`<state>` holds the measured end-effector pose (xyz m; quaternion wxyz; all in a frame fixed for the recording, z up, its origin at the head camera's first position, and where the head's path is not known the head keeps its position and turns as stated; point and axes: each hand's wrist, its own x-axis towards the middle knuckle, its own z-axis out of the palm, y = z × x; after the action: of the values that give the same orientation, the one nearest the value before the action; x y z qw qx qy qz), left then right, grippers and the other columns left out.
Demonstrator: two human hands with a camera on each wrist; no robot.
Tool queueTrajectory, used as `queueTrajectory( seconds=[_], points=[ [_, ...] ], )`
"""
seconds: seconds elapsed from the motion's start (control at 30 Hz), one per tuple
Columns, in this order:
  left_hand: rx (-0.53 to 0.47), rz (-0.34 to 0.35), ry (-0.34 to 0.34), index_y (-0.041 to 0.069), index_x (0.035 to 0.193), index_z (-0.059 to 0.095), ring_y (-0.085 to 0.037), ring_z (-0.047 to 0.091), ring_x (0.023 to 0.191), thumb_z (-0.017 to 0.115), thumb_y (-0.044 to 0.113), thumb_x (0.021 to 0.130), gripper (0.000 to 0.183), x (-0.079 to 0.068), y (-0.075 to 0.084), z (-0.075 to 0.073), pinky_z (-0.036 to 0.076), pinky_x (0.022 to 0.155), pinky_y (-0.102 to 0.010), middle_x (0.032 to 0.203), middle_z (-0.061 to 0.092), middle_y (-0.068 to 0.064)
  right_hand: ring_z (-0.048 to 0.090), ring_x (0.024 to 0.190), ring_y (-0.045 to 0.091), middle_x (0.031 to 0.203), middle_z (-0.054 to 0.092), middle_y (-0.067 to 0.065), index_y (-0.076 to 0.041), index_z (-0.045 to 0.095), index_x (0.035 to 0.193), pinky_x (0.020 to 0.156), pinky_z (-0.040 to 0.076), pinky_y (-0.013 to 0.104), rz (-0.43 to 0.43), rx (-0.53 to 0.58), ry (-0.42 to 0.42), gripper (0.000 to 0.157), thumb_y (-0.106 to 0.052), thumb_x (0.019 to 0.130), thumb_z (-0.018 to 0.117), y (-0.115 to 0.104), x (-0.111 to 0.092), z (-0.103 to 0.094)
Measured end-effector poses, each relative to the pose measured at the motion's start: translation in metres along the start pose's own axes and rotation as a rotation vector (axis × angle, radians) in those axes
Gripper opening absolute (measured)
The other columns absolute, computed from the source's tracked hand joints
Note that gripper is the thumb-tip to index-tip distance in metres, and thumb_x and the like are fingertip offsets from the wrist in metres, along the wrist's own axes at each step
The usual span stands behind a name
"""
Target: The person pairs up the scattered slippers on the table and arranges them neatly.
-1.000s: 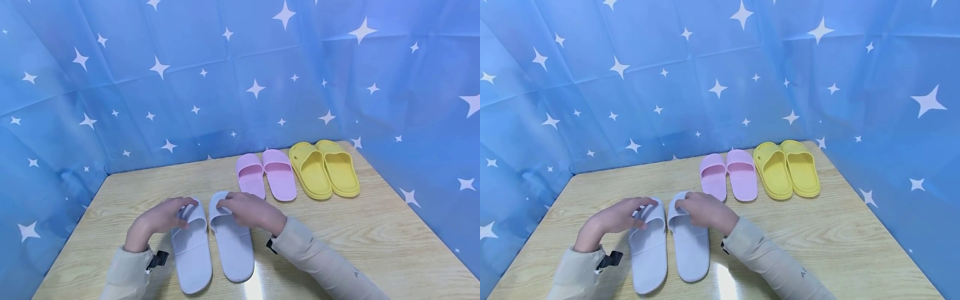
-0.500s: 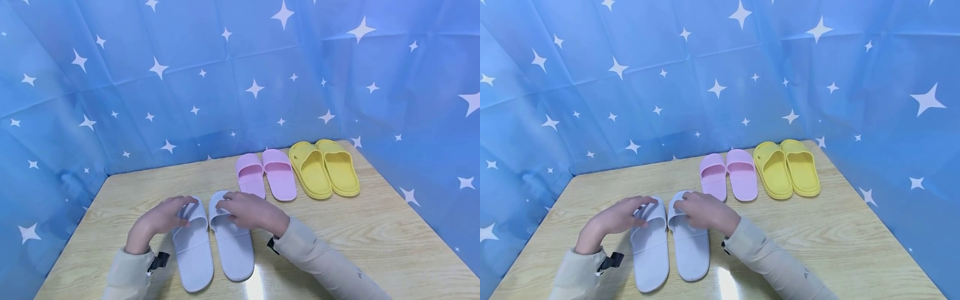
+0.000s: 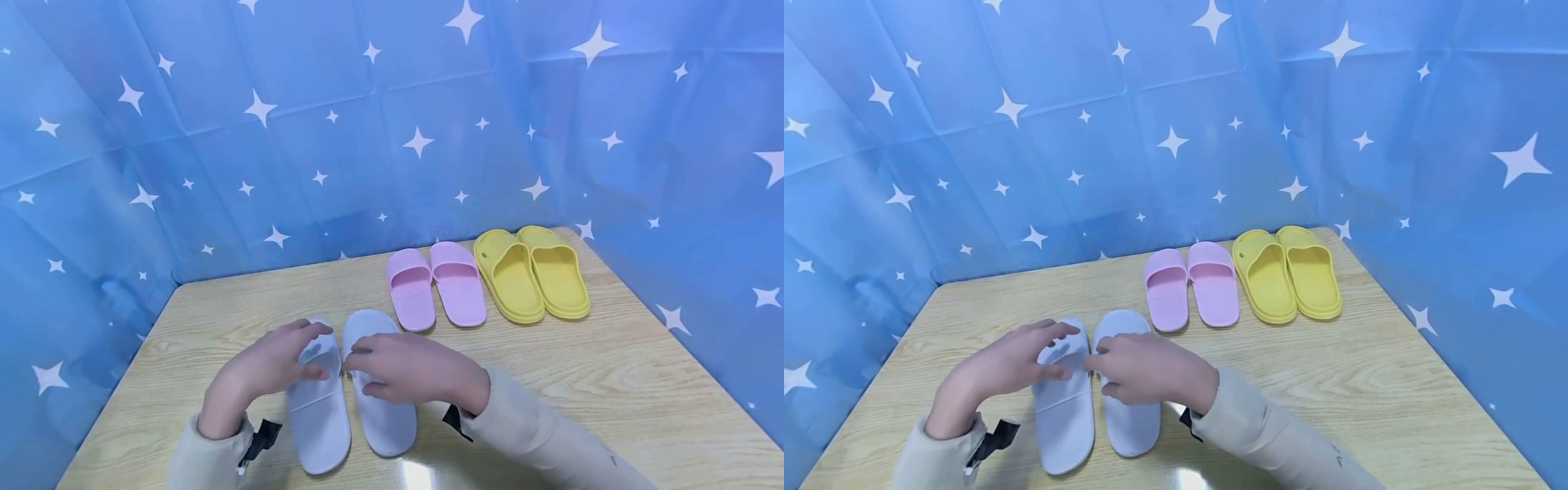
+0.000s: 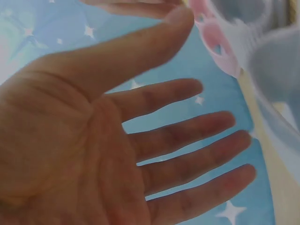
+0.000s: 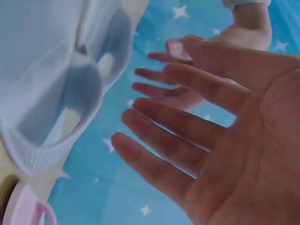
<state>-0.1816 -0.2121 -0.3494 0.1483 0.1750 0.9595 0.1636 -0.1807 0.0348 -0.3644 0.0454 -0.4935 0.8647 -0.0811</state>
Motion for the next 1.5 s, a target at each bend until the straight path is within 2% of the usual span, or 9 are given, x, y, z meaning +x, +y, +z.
queueTrajectory(
  seconds=[0.2, 0.33, 0.5, 0.67, 0.83, 0.93, 1.07, 1.2, 1.5],
  points=[
    [-0.025, 0.031, -0.053, 0.013, 0.121, 0.07, -0.025, 0.063, 0.109, 0.085, 0.031, 0.085, 0.043, -0.005, 0.012, 0.001, 0.054, 0.089, -0.043, 0.12, 0.07, -0.004, 0.063, 0.104, 0.003, 0.126, 0.068, -0.008, -0.024, 0.067, 0.131, 0.083, 0.054, 0.019, -0.004, 0.026, -0.117, 0.036, -0.034, 0.097, 0.073, -0.01, -0.004, 0.002],
    [-0.035, 0.011, -0.081, 0.009, 0.121, 0.07, -0.026, 0.063, 0.108, 0.088, 0.029, 0.082, 0.046, -0.002, 0.014, 0.006, 0.054, 0.088, -0.044, 0.117, 0.071, -0.005, 0.062, 0.096, 0.002, 0.117, 0.068, -0.008, -0.023, 0.069, 0.128, 0.082, 0.054, 0.018, 0.009, -0.011, -0.171, 0.038, -0.039, 0.094, 0.076, -0.014, -0.005, 0.009],
    [0.005, -0.08, -0.114, 0.006, 0.13, 0.066, -0.03, 0.063, 0.118, 0.094, 0.03, 0.073, 0.068, -0.002, 0.017, 0.021, 0.055, 0.098, -0.05, 0.126, 0.069, -0.009, 0.065, 0.109, 0.006, 0.133, 0.065, -0.002, -0.022, 0.065, 0.13, 0.092, 0.056, 0.023, 0.087, -0.048, -0.231, 0.057, -0.052, 0.084, 0.082, -0.019, -0.005, 0.023],
    [0.094, -0.137, -0.145, 0.009, 0.114, 0.07, -0.028, 0.064, 0.105, 0.1, 0.036, 0.059, 0.068, -0.001, 0.022, 0.04, 0.057, 0.091, -0.049, 0.114, 0.068, -0.006, 0.063, 0.12, 0.01, 0.145, 0.058, 0.003, -0.022, 0.061, 0.132, 0.094, 0.057, 0.025, 0.154, -0.084, -0.264, 0.077, -0.062, 0.072, 0.087, -0.02, -0.007, 0.037],
    [0.151, -0.111, -0.168, 0.013, 0.104, 0.07, -0.027, 0.064, 0.1, 0.102, 0.036, 0.051, 0.066, -0.004, 0.027, 0.053, 0.057, 0.089, -0.046, 0.113, 0.064, -0.006, 0.052, 0.143, 0.017, 0.158, 0.049, 0.009, -0.019, 0.058, 0.136, 0.104, 0.055, 0.027, 0.162, -0.124, -0.247, 0.089, -0.063, 0.066, 0.09, -0.021, -0.008, 0.043],
    [0.181, -0.1, -0.167, 0.005, 0.122, 0.068, -0.034, 0.064, 0.113, 0.103, 0.038, 0.046, 0.09, -0.006, 0.03, 0.058, 0.056, 0.099, -0.05, 0.125, 0.063, -0.013, 0.053, 0.142, 0.018, 0.156, 0.051, 0.01, -0.018, 0.059, 0.132, 0.101, 0.057, 0.028, 0.161, -0.145, -0.24, 0.086, -0.059, 0.065, 0.093, -0.021, -0.007, 0.045],
    [0.236, -0.086, -0.154, -0.004, 0.144, 0.053, -0.042, 0.058, 0.125, 0.104, 0.043, 0.037, 0.128, -0.009, 0.034, 0.066, 0.052, 0.108, -0.053, 0.134, 0.059, -0.019, 0.055, 0.14, 0.02, 0.155, 0.052, 0.011, -0.018, 0.06, 0.132, 0.099, 0.058, 0.031, 0.156, -0.159, -0.242, 0.081, -0.053, 0.067, 0.093, -0.021, -0.005, 0.046],
    [0.287, -0.069, -0.139, -0.005, 0.143, 0.052, -0.039, 0.058, 0.12, 0.105, 0.042, 0.035, 0.13, -0.01, 0.035, 0.07, 0.053, 0.105, -0.051, 0.126, 0.06, -0.018, 0.055, 0.14, 0.02, 0.155, 0.053, 0.011, -0.018, 0.06, 0.133, 0.099, 0.059, 0.032, 0.162, -0.166, -0.249, 0.08, -0.051, 0.069, 0.093, -0.022, -0.004, 0.045],
    [0.291, -0.055, -0.131, -0.008, 0.145, 0.049, -0.041, 0.058, 0.122, 0.104, 0.04, 0.039, 0.129, -0.011, 0.032, 0.069, 0.052, 0.107, -0.052, 0.13, 0.059, -0.02, 0.055, 0.14, 0.021, 0.154, 0.052, 0.012, -0.015, 0.059, 0.134, 0.106, 0.055, 0.031, 0.159, -0.159, -0.246, 0.081, -0.05, 0.069, 0.093, -0.021, -0.001, 0.046]
  ],
)
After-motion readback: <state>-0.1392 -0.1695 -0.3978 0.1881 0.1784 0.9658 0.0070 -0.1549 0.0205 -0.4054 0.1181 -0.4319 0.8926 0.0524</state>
